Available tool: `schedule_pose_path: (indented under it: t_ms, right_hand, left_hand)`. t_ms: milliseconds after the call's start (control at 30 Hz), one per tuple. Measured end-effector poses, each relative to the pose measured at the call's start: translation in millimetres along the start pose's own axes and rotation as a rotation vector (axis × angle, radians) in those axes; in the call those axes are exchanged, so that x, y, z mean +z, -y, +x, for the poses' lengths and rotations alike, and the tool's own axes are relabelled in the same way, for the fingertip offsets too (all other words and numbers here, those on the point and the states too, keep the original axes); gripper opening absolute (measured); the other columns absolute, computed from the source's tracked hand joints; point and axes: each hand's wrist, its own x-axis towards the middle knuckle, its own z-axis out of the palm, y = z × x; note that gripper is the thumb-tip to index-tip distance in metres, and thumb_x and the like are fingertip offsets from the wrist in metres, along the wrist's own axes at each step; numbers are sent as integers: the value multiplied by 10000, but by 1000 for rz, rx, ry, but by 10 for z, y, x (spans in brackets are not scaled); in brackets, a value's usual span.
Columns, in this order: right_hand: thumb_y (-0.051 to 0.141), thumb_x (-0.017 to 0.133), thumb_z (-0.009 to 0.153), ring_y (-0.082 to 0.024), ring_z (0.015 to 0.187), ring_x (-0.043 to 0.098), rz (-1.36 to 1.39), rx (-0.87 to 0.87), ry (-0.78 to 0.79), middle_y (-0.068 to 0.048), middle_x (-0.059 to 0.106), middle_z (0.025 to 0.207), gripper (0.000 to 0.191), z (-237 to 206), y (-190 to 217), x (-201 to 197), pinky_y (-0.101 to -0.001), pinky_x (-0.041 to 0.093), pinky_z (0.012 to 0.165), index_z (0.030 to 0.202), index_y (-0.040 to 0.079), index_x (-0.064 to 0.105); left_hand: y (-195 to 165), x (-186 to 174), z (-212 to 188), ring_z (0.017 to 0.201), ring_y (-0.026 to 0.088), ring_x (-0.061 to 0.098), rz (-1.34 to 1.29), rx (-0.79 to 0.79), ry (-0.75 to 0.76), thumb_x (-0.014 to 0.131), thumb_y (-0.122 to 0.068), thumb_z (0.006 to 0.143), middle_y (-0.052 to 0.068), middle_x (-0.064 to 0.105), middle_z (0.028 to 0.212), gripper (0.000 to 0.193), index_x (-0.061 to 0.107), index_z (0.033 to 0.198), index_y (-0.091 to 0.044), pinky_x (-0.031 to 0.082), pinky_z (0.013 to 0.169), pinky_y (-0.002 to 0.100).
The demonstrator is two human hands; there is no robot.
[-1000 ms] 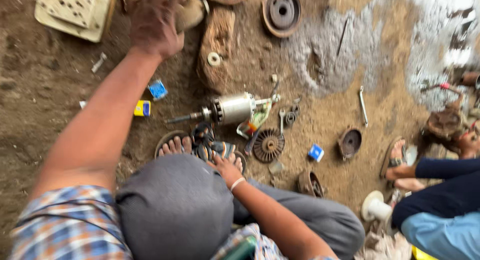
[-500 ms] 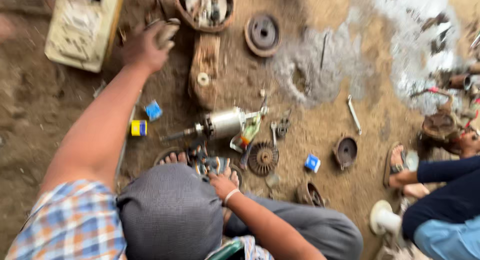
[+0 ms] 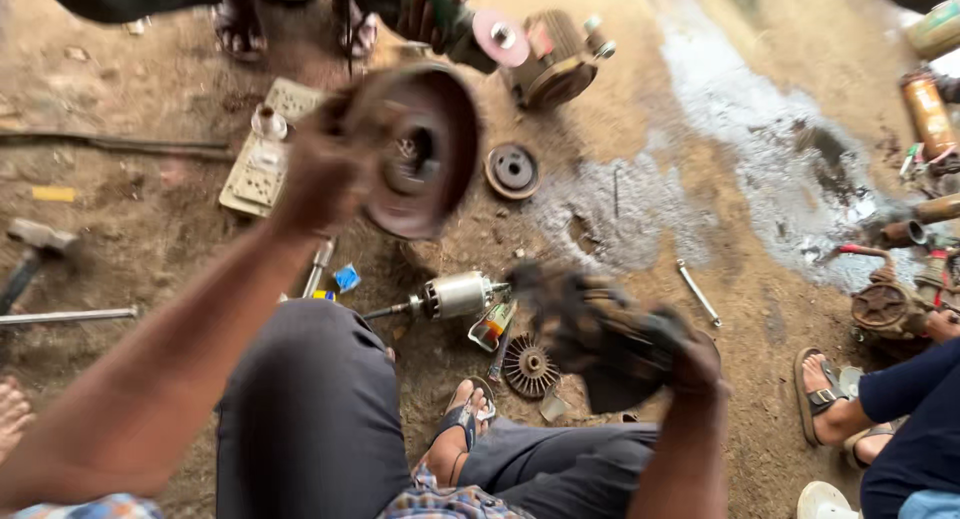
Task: The person sits on the ground and applies grease to a motor rotor using a tube. They then pick up a motor housing, insert the rotor, and rotate the shaft to test the assembly. The person handles the motor parts and a rag throughout the process.
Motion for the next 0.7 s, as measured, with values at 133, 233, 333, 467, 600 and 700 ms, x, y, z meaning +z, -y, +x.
schedule_pose_path:
  t_ms: [133, 233, 333, 467, 600, 700]
  right_hand:
    - [192, 755, 883, -377, 1130, 597, -264, -639, 39, -217, 643, 1241, 527, -1434, 906, 142, -481, 477, 976, 1355, 14, 600]
    - [221, 779, 875, -427, 1219, 549, -730, -1180, 6, -245, 607, 1304, 587, -1746, 1030, 725, -512, 430, 1057, 1375, -9, 574]
    - [250, 803, 868, -477, 1308, 502, -1015, -1410, -360, -274, 571, 1368, 650, -1293, 624, 1300, -542, 382, 1137, 1395, -33, 547]
    - [272, 819, 875, -475, 1345, 516, -1015, -1429, -494, -262, 577, 1388, 675, -968, 205, 1107, -539, 387, 1182, 1406, -36, 540]
    - [232, 762, 882, -428, 1278, 568, -1057, -1336, -589, -234, 618, 1337, 547, -631, 320, 819, -492, 444, 1118, 1341, -21, 604]
    - [169, 681, 902, -423, 1249, 586, -1143, -1092, -685, -247, 629, 1322, 468, -554, 107, 779, -476, 466, 1086, 1313, -48, 623]
  left_hand:
    - [-522, 1074, -320, 767, 185, 800, 116, -215, 73, 786, -207, 693, 74, 685, 1212, 863, 482, 1501, -195, 642, 639, 319]
    - [-456, 1913, -584, 932, 237, 785, 141, -41, 71, 763, -440, 928, 138, 766, 1131, 583, 604, 1376, -103, 633, 767, 355]
    - [-206, 2322, -901, 1077, 253, 755, -8, 158, 148, 735, -414, 950, 150, 757, 1163, 549, 652, 1418, -138, 583, 924, 375]
    - [-25, 2389, -1059, 1064, 253, 741, 89, 67, 220, 743, -396, 924, 152, 758, 1150, 517, 671, 1376, -154, 566, 915, 377]
    - [-60, 2412, -984, 975, 267, 759, 256, -1, 277, 778, -370, 882, 151, 769, 1050, 512, 689, 1348, -176, 570, 883, 390]
    - [-16, 2440, -991, 1059, 247, 779, 80, 114, 292, 750, -304, 924, 133, 767, 1161, 493, 659, 1380, -141, 594, 916, 377]
